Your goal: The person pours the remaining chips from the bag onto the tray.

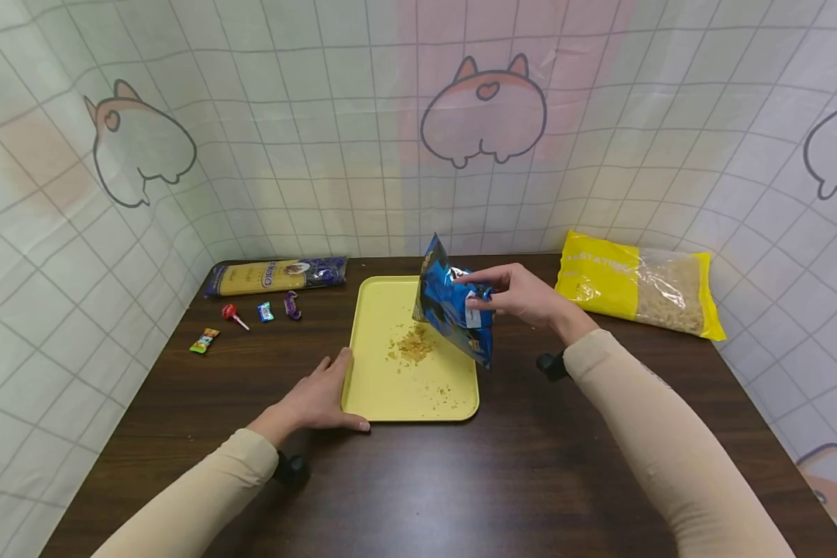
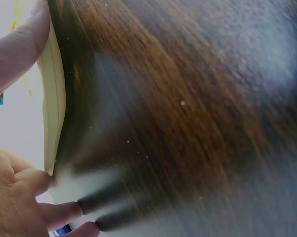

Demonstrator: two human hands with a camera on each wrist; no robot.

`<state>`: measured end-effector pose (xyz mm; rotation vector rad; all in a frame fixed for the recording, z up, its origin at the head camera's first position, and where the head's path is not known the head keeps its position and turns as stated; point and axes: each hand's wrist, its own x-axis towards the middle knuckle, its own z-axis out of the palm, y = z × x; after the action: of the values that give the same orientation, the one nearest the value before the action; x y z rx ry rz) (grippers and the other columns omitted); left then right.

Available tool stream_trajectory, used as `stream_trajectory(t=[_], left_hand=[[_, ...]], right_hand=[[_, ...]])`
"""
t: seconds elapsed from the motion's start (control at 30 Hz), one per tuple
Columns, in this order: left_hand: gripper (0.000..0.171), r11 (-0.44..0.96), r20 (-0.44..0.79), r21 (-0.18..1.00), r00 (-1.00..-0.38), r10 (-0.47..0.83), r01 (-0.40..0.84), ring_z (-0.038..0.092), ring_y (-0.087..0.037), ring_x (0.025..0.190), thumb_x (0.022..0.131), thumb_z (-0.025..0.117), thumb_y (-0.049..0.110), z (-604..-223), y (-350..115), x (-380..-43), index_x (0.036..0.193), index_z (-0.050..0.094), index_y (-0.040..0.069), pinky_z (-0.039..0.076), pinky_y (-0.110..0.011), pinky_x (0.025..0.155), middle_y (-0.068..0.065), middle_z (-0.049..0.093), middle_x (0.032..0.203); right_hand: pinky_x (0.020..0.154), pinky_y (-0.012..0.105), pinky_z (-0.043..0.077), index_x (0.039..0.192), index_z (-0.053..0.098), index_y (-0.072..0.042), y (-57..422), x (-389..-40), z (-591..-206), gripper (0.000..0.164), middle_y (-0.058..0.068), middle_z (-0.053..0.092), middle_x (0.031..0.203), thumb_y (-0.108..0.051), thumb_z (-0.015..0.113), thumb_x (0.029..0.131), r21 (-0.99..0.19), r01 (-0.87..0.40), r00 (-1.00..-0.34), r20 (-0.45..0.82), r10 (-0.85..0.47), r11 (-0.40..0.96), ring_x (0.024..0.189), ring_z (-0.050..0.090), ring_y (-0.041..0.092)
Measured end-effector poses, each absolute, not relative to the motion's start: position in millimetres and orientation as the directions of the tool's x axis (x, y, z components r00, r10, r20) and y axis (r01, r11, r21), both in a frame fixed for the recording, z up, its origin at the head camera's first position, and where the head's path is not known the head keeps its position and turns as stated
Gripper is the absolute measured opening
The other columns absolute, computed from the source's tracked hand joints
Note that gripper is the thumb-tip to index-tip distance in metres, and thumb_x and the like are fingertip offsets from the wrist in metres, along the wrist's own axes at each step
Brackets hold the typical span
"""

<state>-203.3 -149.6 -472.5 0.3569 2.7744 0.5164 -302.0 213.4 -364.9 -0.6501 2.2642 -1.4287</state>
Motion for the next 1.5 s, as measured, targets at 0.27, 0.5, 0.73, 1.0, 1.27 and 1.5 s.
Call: stream_trajectory(t=[0.27, 0.5, 0.73, 1.0, 1.27, 1.5], left_hand=[[0.132, 0.901, -0.241, 0.4, -0.93, 0.279, 0.167, 0.023, -0.054, 0.152, 0.07, 0.088, 0.061, -473.5, -150.1, -202.8, 0.162, 0.017, -0.002, 0.034, -0.067, 0.115, -0.022, 0.026, 0.168], [0.133, 0.896, -0.24, 0.406, -0.925, 0.294, 0.179, 0.022, -0.054, 0.152, 0.071, 0.087, 0.062, -474.7, -149.2, -203.0, 0.163, 0.015, -0.002, 0.033, -0.067, 0.115, -0.02, 0.026, 0.168], [0.133, 0.903, -0.247, 0.394, -0.926, 0.285, 0.173, 0.022, -0.053, 0.152, 0.071, 0.087, 0.062, -472.9, -148.9, -203.5, 0.162, 0.015, -0.003, 0.033, -0.066, 0.116, -0.02, 0.027, 0.168], [0.132, 0.905, -0.248, 0.386, -0.926, 0.285, 0.176, 0.023, -0.054, 0.152, 0.07, 0.089, 0.06, -471.2, -149.2, -202.8, 0.162, 0.017, -0.004, 0.034, -0.066, 0.116, -0.021, 0.029, 0.167], [0.132, 0.906, -0.252, 0.388, -0.926, 0.282, 0.17, 0.023, -0.053, 0.152, 0.07, 0.088, 0.06, -470.8, -148.7, -203.3, 0.162, 0.017, -0.004, 0.034, -0.065, 0.116, -0.021, 0.029, 0.167], [0.133, 0.905, -0.25, 0.388, -0.926, 0.284, 0.173, 0.024, -0.054, 0.151, 0.07, 0.089, 0.06, -471.1, -149.0, -203.2, 0.161, 0.018, -0.005, 0.034, -0.064, 0.117, -0.022, 0.03, 0.166]], right_hand=[[0.087, 0.035, 0.058, 0.142, 0.059, -0.001, 210.7, -302.6, -365.5, 0.049, 0.011, 0.066, 0.131, -0.015, 0.072, 0.097, -0.936, -0.135, -0.817, -0.08, -0.571, 0.325, 0.067, 0.045, 0.017], [0.088, 0.039, 0.061, 0.143, 0.059, 0.0, 209.8, -302.9, -367.3, 0.049, -0.009, 0.069, 0.106, -0.014, 0.071, 0.097, -0.937, -0.129, -0.817, -0.086, -0.57, 0.325, 0.083, 0.063, 0.012], [0.088, 0.037, 0.061, 0.144, 0.055, 0.004, 209.0, -303.1, -368.6, 0.05, -0.005, 0.07, 0.12, -0.009, 0.069, 0.098, -0.961, -0.086, -0.819, -0.081, -0.568, 0.262, 0.1, 0.07, 0.014], [0.091, 0.039, 0.06, 0.143, 0.057, 0.003, 208.5, -304.4, -367.4, 0.049, 0.005, 0.069, 0.13, -0.01, 0.07, 0.097, -0.955, -0.1, -0.816, -0.081, -0.573, 0.278, 0.104, 0.07, 0.015], [0.097, 0.047, 0.057, 0.143, 0.061, -0.007, 205.4, -303.7, -363.9, 0.048, 0.018, 0.058, 0.145, -0.024, 0.07, 0.099, -0.906, -0.14, -0.848, -0.098, -0.521, 0.399, 0.105, 0.066, 0.021], [0.09, 0.039, 0.057, 0.145, 0.057, -0.006, 200.3, -308.8, -359.7, 0.049, 0.013, 0.058, 0.133, -0.022, 0.068, 0.1, -0.927, -0.048, -0.868, -0.145, -0.474, 0.371, 0.097, 0.061, 0.019]])
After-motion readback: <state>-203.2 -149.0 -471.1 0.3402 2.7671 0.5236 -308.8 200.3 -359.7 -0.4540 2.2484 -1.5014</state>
